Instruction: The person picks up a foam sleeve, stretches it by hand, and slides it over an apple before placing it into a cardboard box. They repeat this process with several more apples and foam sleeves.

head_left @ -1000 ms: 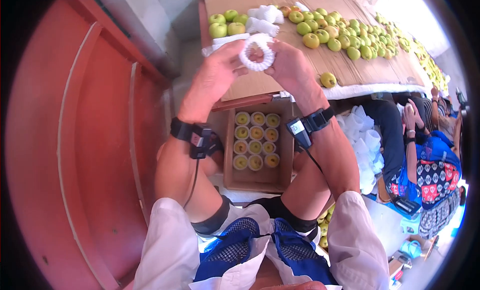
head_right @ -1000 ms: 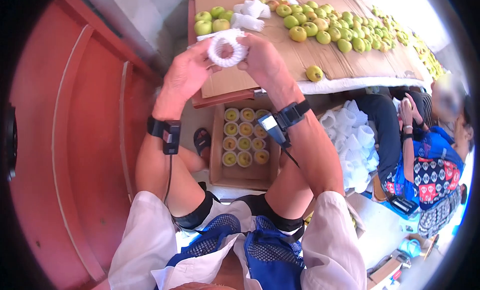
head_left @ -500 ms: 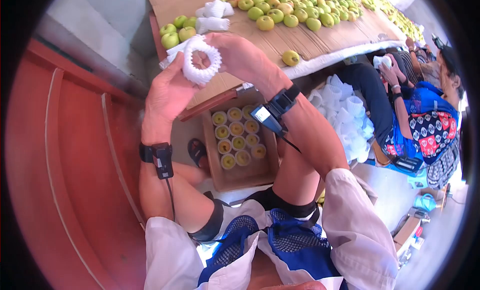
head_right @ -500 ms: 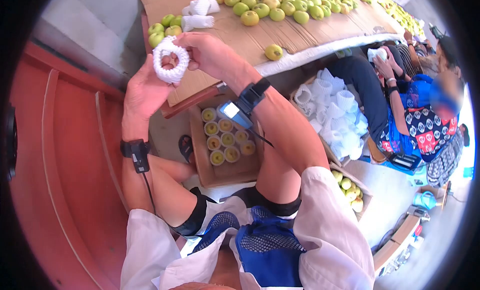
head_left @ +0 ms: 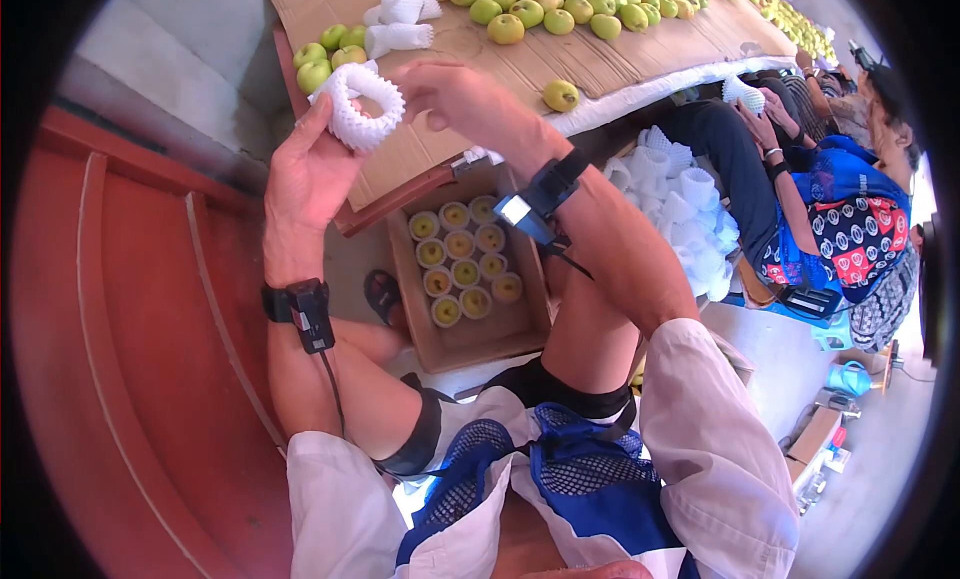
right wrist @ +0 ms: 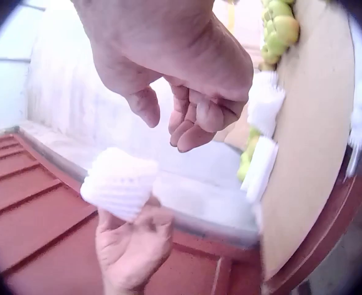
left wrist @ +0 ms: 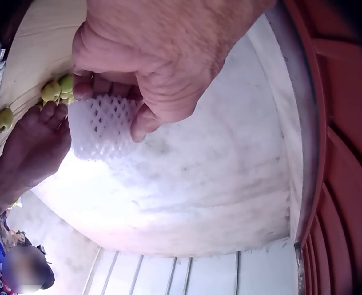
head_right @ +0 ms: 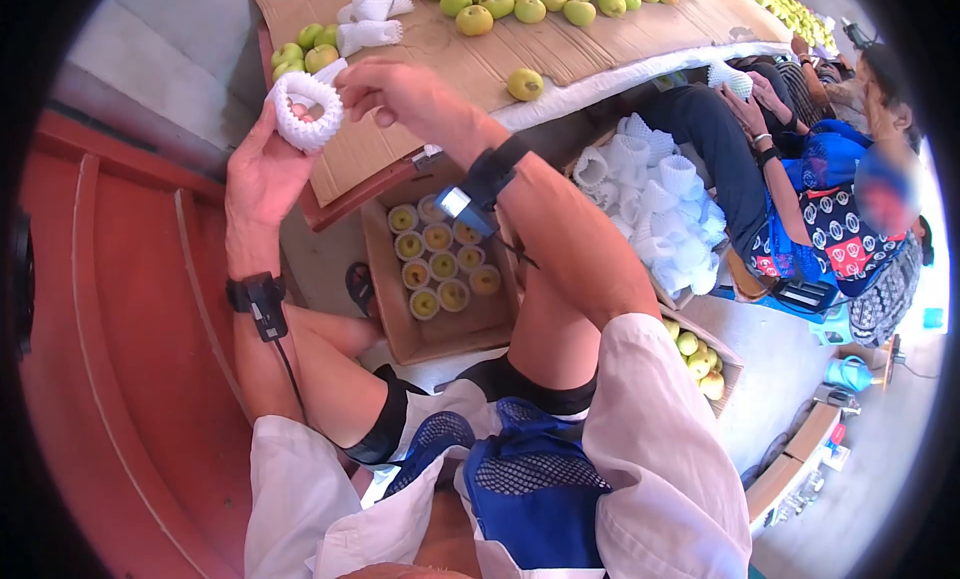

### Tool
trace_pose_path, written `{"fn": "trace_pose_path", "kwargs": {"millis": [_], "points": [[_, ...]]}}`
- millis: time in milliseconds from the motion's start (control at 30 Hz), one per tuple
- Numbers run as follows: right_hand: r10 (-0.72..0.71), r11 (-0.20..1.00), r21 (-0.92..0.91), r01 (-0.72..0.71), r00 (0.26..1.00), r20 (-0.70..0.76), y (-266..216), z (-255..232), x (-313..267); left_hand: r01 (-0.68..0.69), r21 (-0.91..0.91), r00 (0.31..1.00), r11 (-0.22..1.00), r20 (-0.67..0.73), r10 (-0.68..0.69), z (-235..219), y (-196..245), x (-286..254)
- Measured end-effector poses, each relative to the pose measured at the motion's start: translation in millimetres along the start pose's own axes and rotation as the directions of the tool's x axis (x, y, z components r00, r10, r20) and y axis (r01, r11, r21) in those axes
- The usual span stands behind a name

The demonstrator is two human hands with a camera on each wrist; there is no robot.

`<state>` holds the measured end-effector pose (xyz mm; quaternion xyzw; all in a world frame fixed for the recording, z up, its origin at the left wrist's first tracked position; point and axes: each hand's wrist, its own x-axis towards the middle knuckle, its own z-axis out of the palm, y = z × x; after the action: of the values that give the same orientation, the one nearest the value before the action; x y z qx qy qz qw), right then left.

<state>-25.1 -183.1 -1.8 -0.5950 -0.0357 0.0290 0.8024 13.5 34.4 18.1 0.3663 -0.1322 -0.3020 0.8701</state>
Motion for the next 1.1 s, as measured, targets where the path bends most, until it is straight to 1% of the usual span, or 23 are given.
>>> {"fn": "trace_pose_path", "kwargs": {"millis": [67, 133, 167, 200, 233, 267, 300, 367, 467, 600, 667, 767, 833, 867, 933, 967, 1100], "points": [[0.019, 0.973, -0.226, -0.044, 0.994, -0.111, -15.7, -19.2, -10.9, -0.006, -0.017, 1.000, 1.000, -0.020, 0.005, -1.7, 2.2, -0.2], [-0.093, 0.880, -0.474, -0.017, 0.974, -0.208, -24.7, -45.7, -18.3, -0.032, -0.029, 0.999, 0.999, -0.024, 0.031, 0.9, 5.4, -4.0], [-0.225, 0.812, -0.583, 0.039, 0.941, -0.251, -17.8, -69.7, -15.0, -0.044, -0.035, 0.999, 0.998, -0.029, 0.043, 1.2, 7.0, -5.8], [-0.357, 0.725, -0.684, 0.081, 0.893, -0.273, -8.0, -95.0, -12.5, -0.062, -0.043, 0.997, 0.997, -0.038, 0.060, -0.4, 8.2, -6.0], [-0.345, 0.617, -0.784, -0.067, 0.872, -0.346, -9.0, -112.1, -16.7, -0.079, -0.050, 0.996, 0.996, -0.048, 0.077, -2.8, 9.1, -4.9], [-0.349, 0.488, -0.846, -0.216, 0.840, -0.415, -10.2, -126.4, -21.1, -0.097, -0.054, 0.994, 0.994, -0.055, 0.094, -4.9, 10.6, -3.9], [-0.338, 0.409, -0.870, -0.276, 0.839, -0.425, -5.8, -141.5, -24.9, -0.103, -0.063, 0.991, 0.993, -0.094, 0.097, -5.0, 11.3, -3.4], [-0.325, 0.243, -0.891, -0.383, 0.834, -0.447, 8.0, -166.3, -30.8, -0.112, -0.072, 0.988, 0.991, -0.115, 0.103, -4.2, 12.2, -2.5], [-0.167, 0.154, -0.918, -0.365, 0.906, -0.388, 16.6, -175.3, -40.5, -0.117, -0.081, 0.987, 0.990, -0.118, 0.107, 0.0, 10.6, 0.0], [-0.115, 0.196, -0.915, -0.354, 0.918, -0.380, 23.9, -187.2, -39.7, -0.125, -0.061, 0.989, 0.990, -0.082, 0.120, 3.6, 7.8, 1.5], [-0.086, 0.210, -0.914, -0.346, 0.925, -0.370, 23.3, -193.5, -36.7, -0.120, -0.090, 0.991, 0.989, -0.074, 0.113, -1.8, 7.4, 4.7], [-0.049, 0.490, -0.799, -0.350, 0.904, -0.425, 19.1, -199.5, -40.8, -0.110, -0.106, 0.993, 0.988, -0.058, 0.104, -8.5, 8.3, 7.1], [-0.028, 0.720, -0.624, -0.302, 0.887, -0.461, 12.7, -195.4, -55.5, -0.105, -0.104, 0.994, 0.989, -0.052, 0.100, -9.2, 8.1, 7.0], [-0.013, 0.813, -0.517, -0.267, 0.879, -0.476, 9.0, -192.0, -60.1, -0.105, -0.102, 0.994, 0.989, -0.053, 0.100, -8.5, 8.7, 6.4], [0.114, 0.909, -0.312, -0.277, 0.884, -0.454, 18.1, -210.6, -49.5, -0.114, -0.103, 0.992, 0.988, -0.061, 0.108, -9.0, 9.4, 5.3], [0.175, 0.937, -0.202, -0.284, 0.884, -0.433, 15.4, -205.1, -47.2, -0.119, -0.105, 0.991, 0.987, -0.068, 0.112, -9.3, 9.0, 5.9], [0.224, 0.936, -0.148, -0.319, 0.864, -0.450, 2.2, -183.8, -48.9, -0.119, -0.109, 0.991, 0.987, -0.070, 0.112, -8.5, 8.6, 5.8]]}}
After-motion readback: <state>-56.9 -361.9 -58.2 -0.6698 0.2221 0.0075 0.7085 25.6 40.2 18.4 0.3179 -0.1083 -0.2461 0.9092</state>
